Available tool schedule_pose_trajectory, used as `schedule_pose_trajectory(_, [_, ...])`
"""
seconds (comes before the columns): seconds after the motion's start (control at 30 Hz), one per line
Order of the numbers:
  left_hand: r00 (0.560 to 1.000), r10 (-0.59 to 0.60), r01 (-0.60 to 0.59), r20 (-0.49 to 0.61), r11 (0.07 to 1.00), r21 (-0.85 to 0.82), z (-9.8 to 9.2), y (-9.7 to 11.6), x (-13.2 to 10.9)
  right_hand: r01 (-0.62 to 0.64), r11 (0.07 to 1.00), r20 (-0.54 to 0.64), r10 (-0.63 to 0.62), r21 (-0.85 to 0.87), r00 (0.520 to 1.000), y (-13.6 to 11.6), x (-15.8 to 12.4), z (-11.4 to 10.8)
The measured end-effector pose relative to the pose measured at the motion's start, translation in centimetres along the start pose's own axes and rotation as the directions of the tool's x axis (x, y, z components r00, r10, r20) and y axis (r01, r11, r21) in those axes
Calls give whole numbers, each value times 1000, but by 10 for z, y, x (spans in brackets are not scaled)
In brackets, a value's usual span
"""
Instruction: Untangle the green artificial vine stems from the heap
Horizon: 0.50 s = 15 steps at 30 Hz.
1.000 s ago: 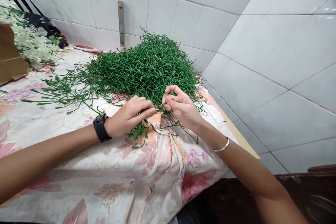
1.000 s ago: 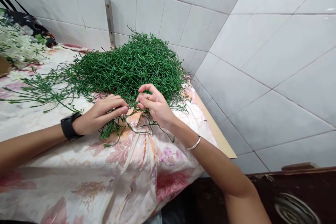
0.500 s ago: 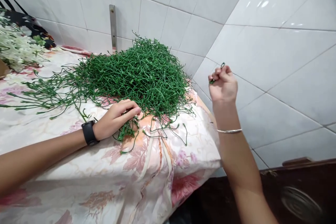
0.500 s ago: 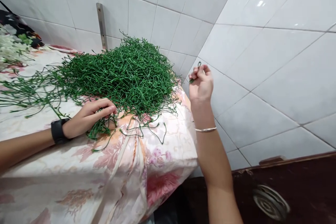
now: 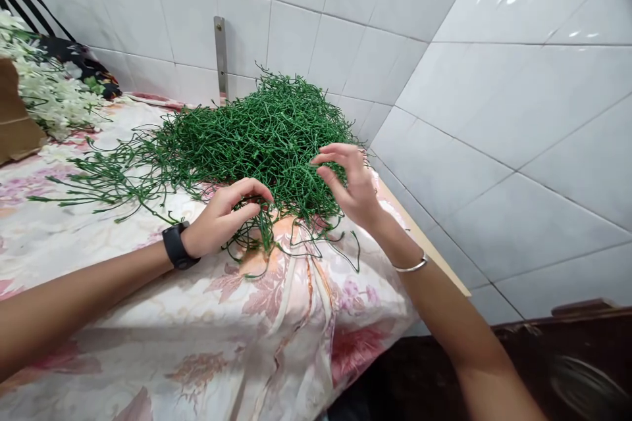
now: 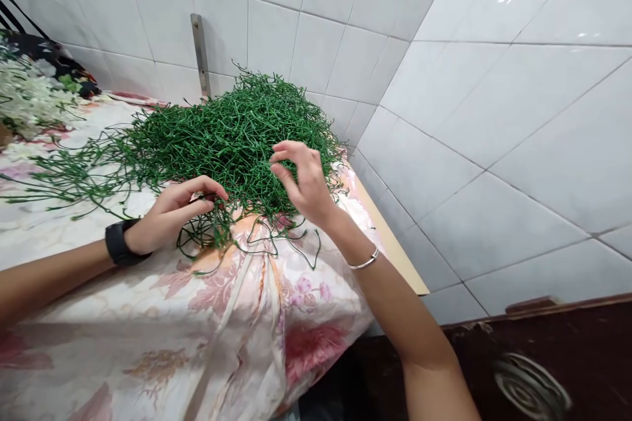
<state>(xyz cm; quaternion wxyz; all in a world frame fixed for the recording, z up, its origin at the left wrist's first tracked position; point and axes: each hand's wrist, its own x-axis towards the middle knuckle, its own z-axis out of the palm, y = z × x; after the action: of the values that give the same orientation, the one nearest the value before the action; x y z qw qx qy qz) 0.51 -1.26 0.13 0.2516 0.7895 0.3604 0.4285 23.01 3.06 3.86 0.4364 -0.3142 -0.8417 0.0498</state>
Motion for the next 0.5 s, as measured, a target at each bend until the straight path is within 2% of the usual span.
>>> schedule_pose_trajectory(0.07, [1000,11,-11,-28,1000,8,2,-2,0,84,987,125,-66,-141,990,-4,-3,7])
schedule_pose_trajectory(0.17, [996,36,-37,-83,999,-4,4,-3,-1,174,970,215,-137,-167,967,-12,-6,16])
schedule_pose_trajectory(0.33, [991,90,-92,-95,996,-11,5,-1,-1,189,981,242,-171,-54,955,-23,-12,28])
schedule_pose_trajectory(0.5, [987,137,-134,-84,990,41,5,-1,0,171,985,193,-170,14,966,-24,-13,31])
